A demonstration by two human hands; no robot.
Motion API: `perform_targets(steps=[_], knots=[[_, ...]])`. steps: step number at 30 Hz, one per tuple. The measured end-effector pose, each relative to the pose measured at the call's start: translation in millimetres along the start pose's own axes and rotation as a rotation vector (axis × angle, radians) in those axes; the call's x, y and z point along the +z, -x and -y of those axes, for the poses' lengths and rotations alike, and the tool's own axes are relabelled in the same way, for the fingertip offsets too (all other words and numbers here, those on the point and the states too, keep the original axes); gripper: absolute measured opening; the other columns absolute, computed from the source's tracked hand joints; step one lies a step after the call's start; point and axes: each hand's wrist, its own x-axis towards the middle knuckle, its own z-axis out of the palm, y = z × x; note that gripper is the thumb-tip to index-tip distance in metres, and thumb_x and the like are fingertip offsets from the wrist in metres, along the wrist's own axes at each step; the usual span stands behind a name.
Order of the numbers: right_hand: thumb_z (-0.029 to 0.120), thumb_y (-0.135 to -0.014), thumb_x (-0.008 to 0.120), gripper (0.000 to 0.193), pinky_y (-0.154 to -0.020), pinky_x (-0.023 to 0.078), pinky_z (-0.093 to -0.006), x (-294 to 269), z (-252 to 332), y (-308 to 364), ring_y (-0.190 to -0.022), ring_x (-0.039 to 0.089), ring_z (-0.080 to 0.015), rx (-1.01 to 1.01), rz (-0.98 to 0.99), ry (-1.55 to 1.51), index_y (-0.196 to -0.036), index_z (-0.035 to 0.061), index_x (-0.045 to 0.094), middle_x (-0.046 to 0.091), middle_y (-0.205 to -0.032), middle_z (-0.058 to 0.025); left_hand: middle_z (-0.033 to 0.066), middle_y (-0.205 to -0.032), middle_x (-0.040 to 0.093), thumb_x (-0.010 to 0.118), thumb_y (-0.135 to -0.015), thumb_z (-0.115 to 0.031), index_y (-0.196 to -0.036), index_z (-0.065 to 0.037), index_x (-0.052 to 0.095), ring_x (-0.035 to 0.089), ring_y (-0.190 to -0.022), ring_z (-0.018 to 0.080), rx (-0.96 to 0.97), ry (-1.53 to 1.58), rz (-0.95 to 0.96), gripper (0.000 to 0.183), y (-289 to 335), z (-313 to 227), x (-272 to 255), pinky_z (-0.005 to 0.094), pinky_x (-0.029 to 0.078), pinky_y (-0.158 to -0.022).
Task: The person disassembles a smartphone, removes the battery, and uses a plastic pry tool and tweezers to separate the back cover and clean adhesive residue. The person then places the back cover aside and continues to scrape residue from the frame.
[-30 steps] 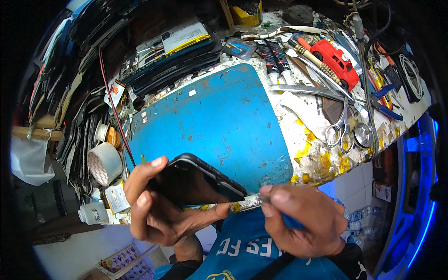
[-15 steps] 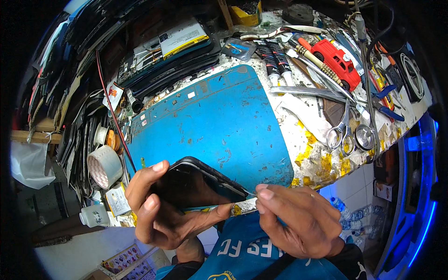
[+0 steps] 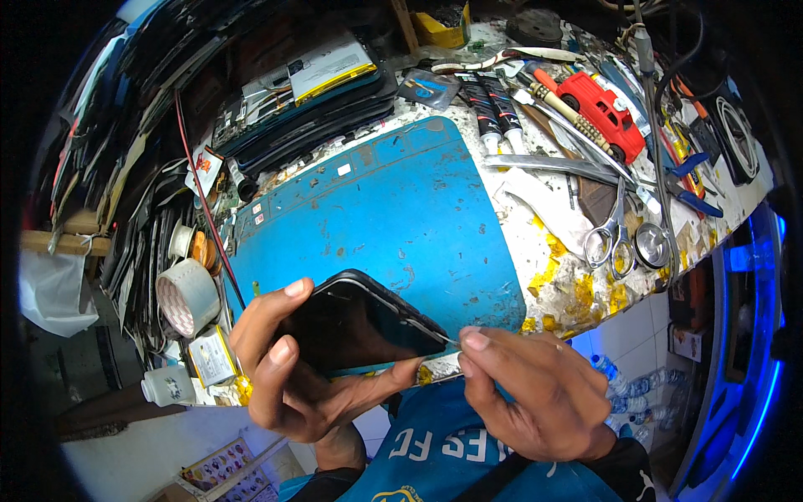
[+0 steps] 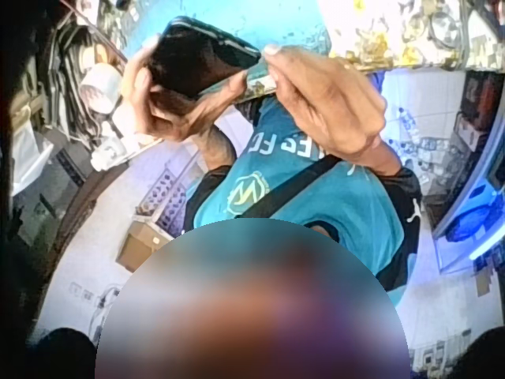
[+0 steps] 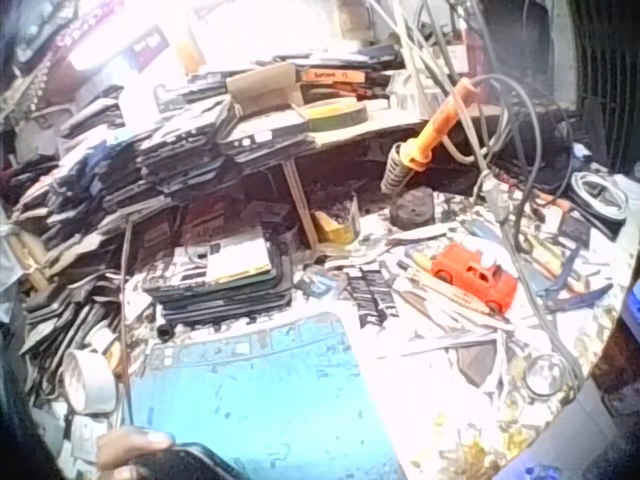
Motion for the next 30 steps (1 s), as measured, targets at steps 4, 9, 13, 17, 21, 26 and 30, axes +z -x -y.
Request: perform_targets(steps=[4,9,13,17,21,26,30], knots=[[-0.005,-0.079,0.077,0.036,-0.058,0.058,-0.0293,0.9,2.7,0.1,-0.072,0.073,-0.0227,-0.077,0.004,0.131,-0.114,-0.0046,0.068,0.074,-0.09,-0.0169,0.0211,-0.119,0.061,0.094,-0.065,-0.047,-0.134,-0.014,0.034,0.061,-0.099,0.0321,-0.003,-0.024,-0.008,0.097,0.5,-2.3,2.2,0.0424,0.05,-0.082],[-0.006,-0.079,0.077,0.037,-0.059,0.058,-0.0296,2.2,10.5,1.5,-0.071,0.072,-0.023,0.002,0.053,0.215,-0.115,-0.0043,0.068,0.073,-0.093,-0.0165,0.021,-0.12,0.061,0.094,-0.066,-0.046,-0.134,-0.014,0.035,0.061,-0.1,0.0318,-0.001,-0.065,0.0,0.096,1.4,-3.5,2.1,0.0426,0.05,-0.082],[-0.004,-0.08,0.077,0.037,-0.058,0.056,-0.0296,4.5,6.7,2.8,-0.07,0.071,-0.022,0.136,0.059,-0.017,-0.116,-0.0037,0.069,0.073,-0.094,-0.0158,0.0214,-0.121,0.06,0.094,-0.066,-0.046,-0.134,-0.015,0.035,0.061,-0.101,0.0322,0.003,-0.027,0.016,0.096,1.1,-0.8,-0.5,0.0429,0.05,-0.083],[-0.002,-0.082,0.077,0.037,-0.064,0.057,-0.0288,11.2,1.3,3.5,-0.076,0.073,-0.0215,0.192,0.043,-0.193,-0.118,-0.0035,0.067,0.074,-0.097,-0.0165,0.0222,-0.121,0.06,0.095,-0.065,-0.044,-0.134,-0.013,0.035,0.061,-0.103,0.0342,-0.001,-0.015,0.012,0.096,0.0,0.9,-0.9,0.0442,0.051,-0.085],[-0.002,-0.084,0.078,0.037,-0.074,0.06,-0.0285,16.7,3.6,-1.1,-0.086,0.075,-0.022,0.319,0.038,-0.349,-0.119,-0.0045,0.065,0.074,-0.102,-0.0176,0.0245,-0.124,0.058,0.096,-0.064,-0.04,-0.135,-0.01,0.036,0.061,-0.106,0.0356,-0.008,-0.004,0.002,0.098,-6.0,0.2,1.5,0.0433,0.054,-0.088],[-0.002,-0.085,0.077,0.037,-0.076,0.059,-0.0285,2.7,8.4,-23.2,-0.089,0.075,-0.0221,0.157,0.028,-0.21,-0.12,-0.0041,0.065,0.075,-0.104,-0.016,0.0233,-0.139,0.048,0.096,-0.061,-0.019,-0.146,-0.001,0.033,0.054,-0.124,0.0339,-0.083,0.057,-0.002,0.108,-24.4,-10.5,-3.6,0.0403,0.047,-0.107],[-0.005,-0.084,0.074,0.032,-0.078,0.058,-0.0283,6.3,0.8,-55.3,-0.09,0.074,-0.0212,0.093,0.038,-0.175,-0.116,-0.0028,0.069,0.075,-0.104,-0.0143,0.0138,-0.138,0.047,0.088,-0.067,-0.004,-0.153,-0.004,0.033,0.052,-0.125,0.0251,-0.335,0.059,0.07,0.102,-42.1,-16.4,-1.1,0.0336,0.046,-0.107]])
